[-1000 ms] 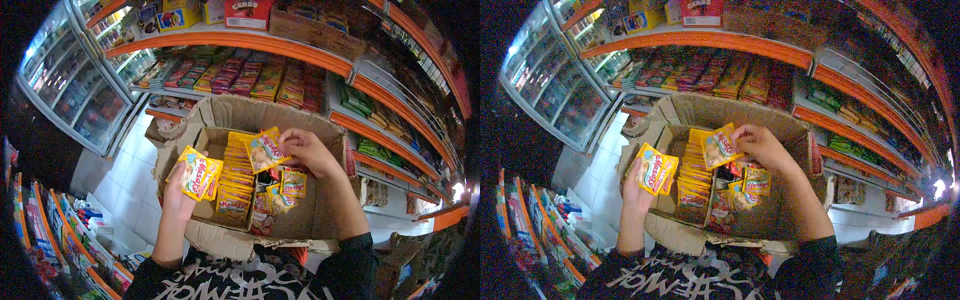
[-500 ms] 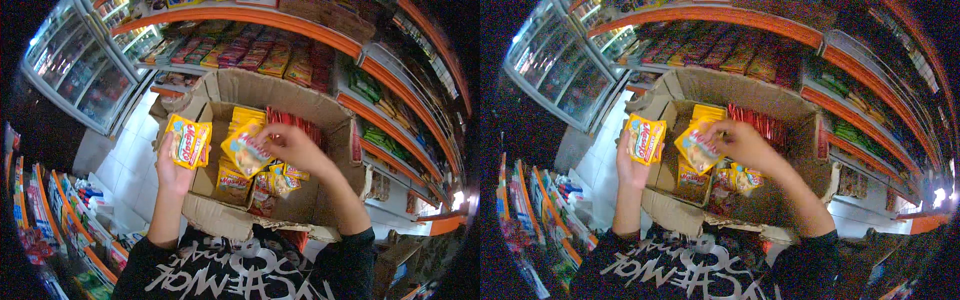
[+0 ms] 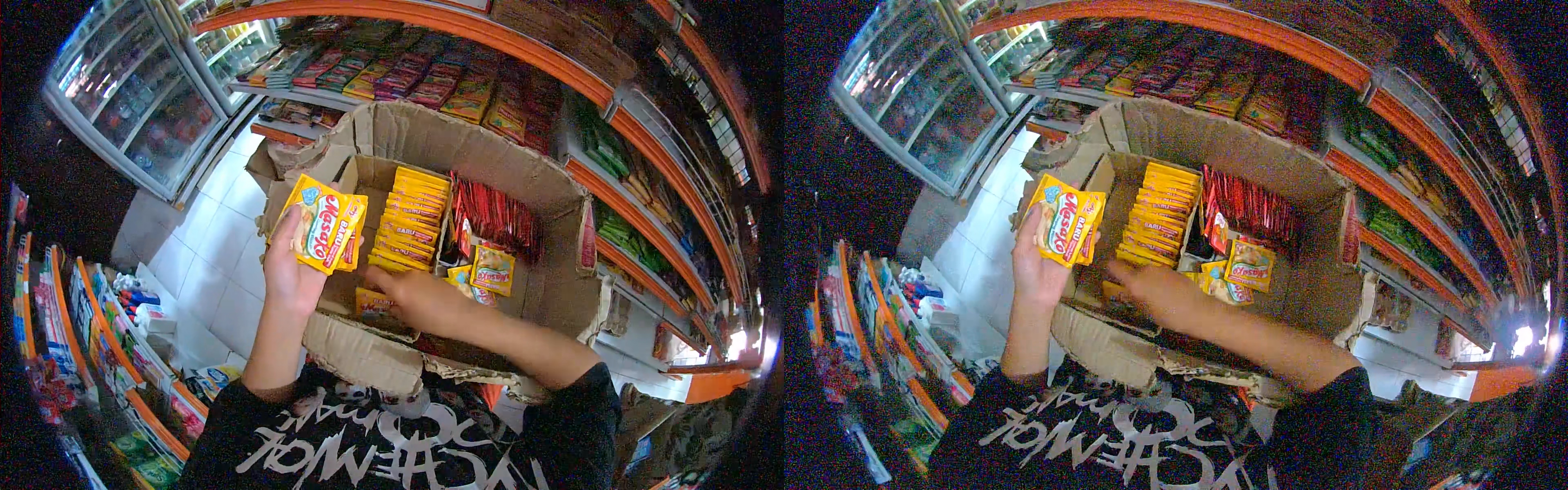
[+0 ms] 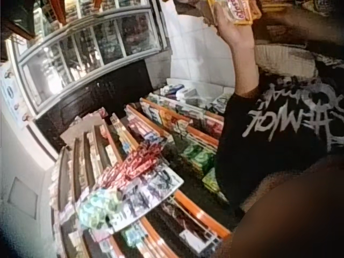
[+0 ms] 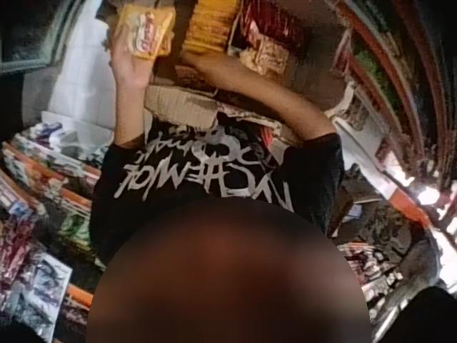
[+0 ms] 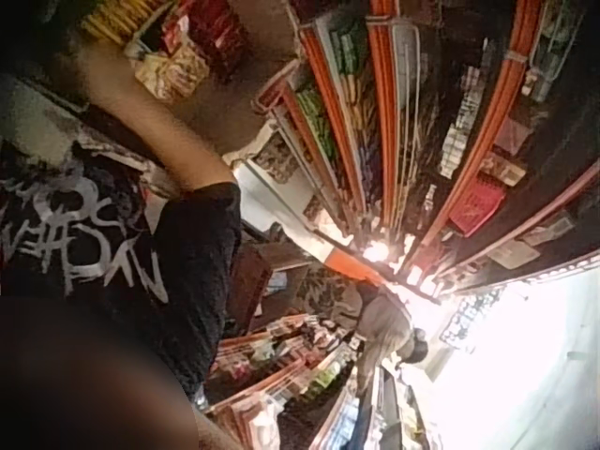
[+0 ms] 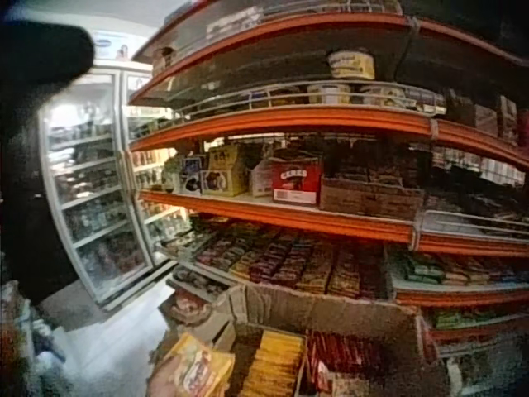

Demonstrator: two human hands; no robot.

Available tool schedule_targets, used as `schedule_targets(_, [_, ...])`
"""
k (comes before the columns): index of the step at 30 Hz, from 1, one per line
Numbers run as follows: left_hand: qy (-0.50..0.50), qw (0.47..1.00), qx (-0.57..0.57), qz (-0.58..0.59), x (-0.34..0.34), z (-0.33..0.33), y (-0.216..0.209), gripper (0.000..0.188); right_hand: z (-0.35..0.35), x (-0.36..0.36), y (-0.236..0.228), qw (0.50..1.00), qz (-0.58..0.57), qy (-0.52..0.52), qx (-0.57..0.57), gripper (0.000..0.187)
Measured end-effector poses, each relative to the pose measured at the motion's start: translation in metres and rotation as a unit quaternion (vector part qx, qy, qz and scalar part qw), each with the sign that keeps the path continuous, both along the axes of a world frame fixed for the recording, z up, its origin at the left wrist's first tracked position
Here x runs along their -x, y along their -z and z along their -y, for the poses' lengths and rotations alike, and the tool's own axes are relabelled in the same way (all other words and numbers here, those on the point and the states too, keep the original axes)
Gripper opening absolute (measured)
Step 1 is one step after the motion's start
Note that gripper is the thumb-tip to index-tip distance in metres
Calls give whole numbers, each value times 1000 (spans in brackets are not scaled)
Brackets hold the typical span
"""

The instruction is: Organizing and stacking small seasoning packets inside a large cardboard box in a grocery store aisle.

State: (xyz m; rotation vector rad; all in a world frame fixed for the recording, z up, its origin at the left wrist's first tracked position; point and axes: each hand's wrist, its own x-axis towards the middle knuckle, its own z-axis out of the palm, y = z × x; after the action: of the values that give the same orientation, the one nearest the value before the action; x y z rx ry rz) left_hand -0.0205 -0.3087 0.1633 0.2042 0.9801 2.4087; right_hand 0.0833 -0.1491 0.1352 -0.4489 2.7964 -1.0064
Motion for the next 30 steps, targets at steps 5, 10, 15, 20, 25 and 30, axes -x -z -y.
schedule_targets(5, [25, 999, -23, 10, 3, 3, 2, 49, 16, -5, 1, 974, 21, 18, -224, 47])
schedule_targets(10, [62, 998, 15, 13, 5, 4, 3, 54, 9, 1, 8, 935, -218, 67, -273, 38])
schedule_targets(15, [60, 998, 31, 7, 2, 2, 0, 67, -19, 18, -26, 972, -124, 178, 92, 32])
schedule_targets(20, [181, 982, 54, -4, -4, -11, 5, 70, -22, 13, -8, 937, 29, 236, 255, 66])
schedule_targets(25, [151, 987, 37, 30, -10, -3, 3, 62, -19, 16, -9, 905, 104, 198, 362, 39])
schedule_targets(30, [93, 994, 56, -27, -6, -11, -6, 58, -73, 19, -26, 827, 22, 306, 471, 27])
